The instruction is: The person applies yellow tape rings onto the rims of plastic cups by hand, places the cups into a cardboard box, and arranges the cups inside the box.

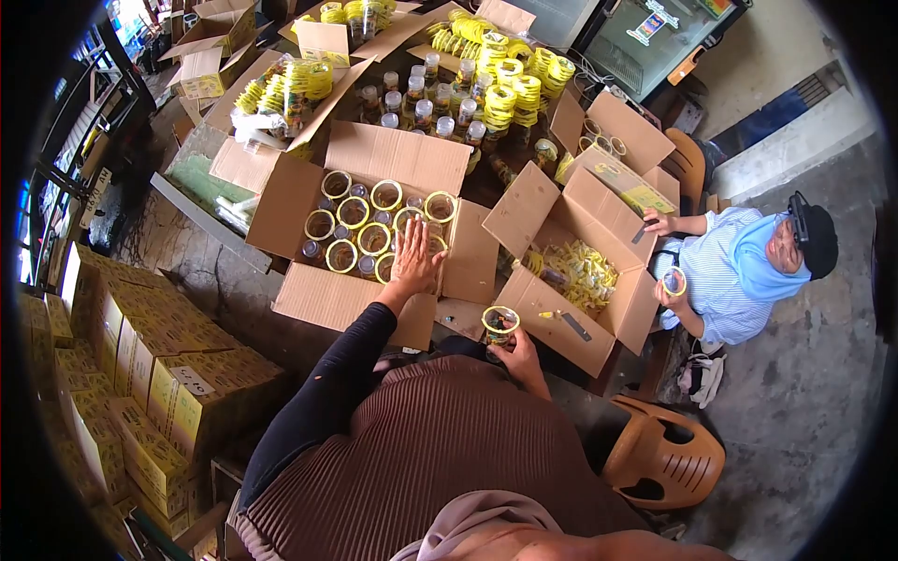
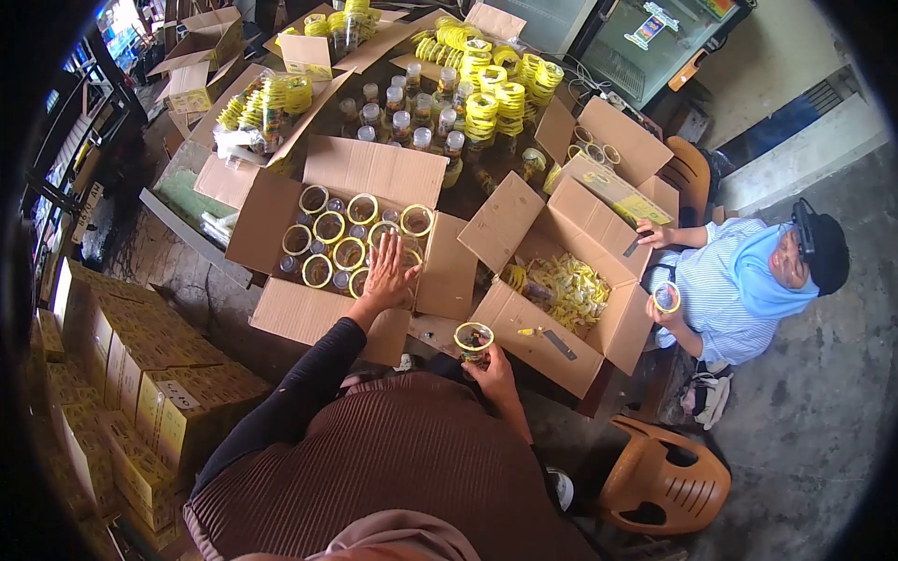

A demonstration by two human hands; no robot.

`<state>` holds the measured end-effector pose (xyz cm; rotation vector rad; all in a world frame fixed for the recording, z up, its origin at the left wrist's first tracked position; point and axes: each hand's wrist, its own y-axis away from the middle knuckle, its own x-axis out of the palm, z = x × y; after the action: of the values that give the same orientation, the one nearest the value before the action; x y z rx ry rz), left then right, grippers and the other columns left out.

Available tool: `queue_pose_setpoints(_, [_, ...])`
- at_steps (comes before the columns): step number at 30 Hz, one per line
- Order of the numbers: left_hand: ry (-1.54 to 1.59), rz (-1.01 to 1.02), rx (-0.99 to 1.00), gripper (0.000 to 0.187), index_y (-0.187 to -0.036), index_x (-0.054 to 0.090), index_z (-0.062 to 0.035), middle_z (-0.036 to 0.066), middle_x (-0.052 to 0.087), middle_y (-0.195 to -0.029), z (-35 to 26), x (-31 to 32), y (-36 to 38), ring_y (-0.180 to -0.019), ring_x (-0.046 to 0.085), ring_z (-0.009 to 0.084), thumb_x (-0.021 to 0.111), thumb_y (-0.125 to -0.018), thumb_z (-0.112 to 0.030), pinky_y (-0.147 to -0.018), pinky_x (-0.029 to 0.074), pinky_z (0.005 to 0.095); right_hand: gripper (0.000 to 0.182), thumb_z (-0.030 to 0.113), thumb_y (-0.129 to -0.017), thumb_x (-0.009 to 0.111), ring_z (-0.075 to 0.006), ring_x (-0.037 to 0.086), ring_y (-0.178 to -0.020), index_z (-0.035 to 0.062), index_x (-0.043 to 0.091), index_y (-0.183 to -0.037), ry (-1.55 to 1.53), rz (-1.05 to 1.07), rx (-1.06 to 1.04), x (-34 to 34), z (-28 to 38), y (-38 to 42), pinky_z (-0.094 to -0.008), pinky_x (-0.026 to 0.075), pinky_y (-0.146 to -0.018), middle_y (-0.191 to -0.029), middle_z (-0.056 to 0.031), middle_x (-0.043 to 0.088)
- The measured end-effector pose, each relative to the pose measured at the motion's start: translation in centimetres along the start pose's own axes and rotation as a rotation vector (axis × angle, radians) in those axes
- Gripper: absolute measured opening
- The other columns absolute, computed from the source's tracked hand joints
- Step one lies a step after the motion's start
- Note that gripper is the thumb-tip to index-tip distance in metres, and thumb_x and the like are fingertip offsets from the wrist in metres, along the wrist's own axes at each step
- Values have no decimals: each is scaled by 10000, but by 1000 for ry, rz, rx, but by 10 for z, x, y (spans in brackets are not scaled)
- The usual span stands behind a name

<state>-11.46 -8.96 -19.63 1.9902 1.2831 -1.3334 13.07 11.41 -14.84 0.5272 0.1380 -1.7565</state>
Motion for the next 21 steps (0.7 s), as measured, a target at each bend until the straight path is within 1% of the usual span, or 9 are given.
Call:
queue_pose_setpoints(4, [11,15,2,802,-1504,125,14,202,88,-1585,5,6,-1,-1473,47,365,374,-975,-535,-1159,103,563,546,121,-767,775,-214,652,-925,4,509,-1229,16,-2,-2,0,1,0,-339,522,-812,-1045,-134,646])
queue_pose_setpoints(6, [11,-25,39,799,-1508,111,6,207,87,-1584,7,7,-1,-1471,53,371,385,-976,-523,-1158,96,567,535,125,-765,776,-217,649,-935,7,513,-1215,22,-8,-12,1,2,-1,-342,519,-816,-1046,-134,646])
queue_pose_setpoints(7, [9,-26,39,799,-1508,111,6,207,87,-1584,7,6,-1,-1471,53,371,385,-976,-523,-1158,96,567,523,129,-763,777,-220,647,-945,10,518,-1201,27,-13,-19,2,2,-1,-345,516,-819,-1047,-134,647])
queue_pose_setpoints(9, [42,-25,39,802,-1485,176,44,236,127,-1569,5,3,-1,-1466,82,381,378,-971,-537,-1157,112,559,516,133,-762,777,-223,644,-951,8,521,-1193,15,-10,-12,3,5,0,-347,513,-822,-1048,-138,645])
queue_pose_setpoints(11, [76,0,22,799,-1488,165,39,236,112,-1571,4,-1,-2,-1465,79,387,384,-972,-531,-1156,107,564,510,137,-762,777,-225,642,-957,6,525,-1185,1,-7,-5,3,14,1,-350,510,-824,-1049,-142,644])
queue_pose_setpoints(13, [86,18,12,798,-1489,162,37,236,105,-1573,4,-5,-3,-1464,77,390,385,-973,-529,-1155,106,566,504,148,-760,778,-239,640,-963,9,531,-1177,55,5,15,2,18,1,-359,504,-832,-1057,-148,642])
queue_pose_setpoints(16, [153,38,2,792,-1491,154,35,239,91,-1574,6,-6,-5,-1462,69,399,393,-975,-517,-1153,102,572,505,159,-759,780,-258,640,-961,12,534,-1175,99,13,-9,4,9,-2,-367,502,-839,-1058,-153,640])
queue_pose_setpoints(21, [232,37,14,790,-1494,143,31,244,83,-1573,9,-7,-5,-1458,62,414,422,-973,-494,-1153,92,574,509,171,-755,784,-267,638,-959,15,534,-1170,48,22,-4,5,9,-3,-370,501,-835,-1060,-157,638])
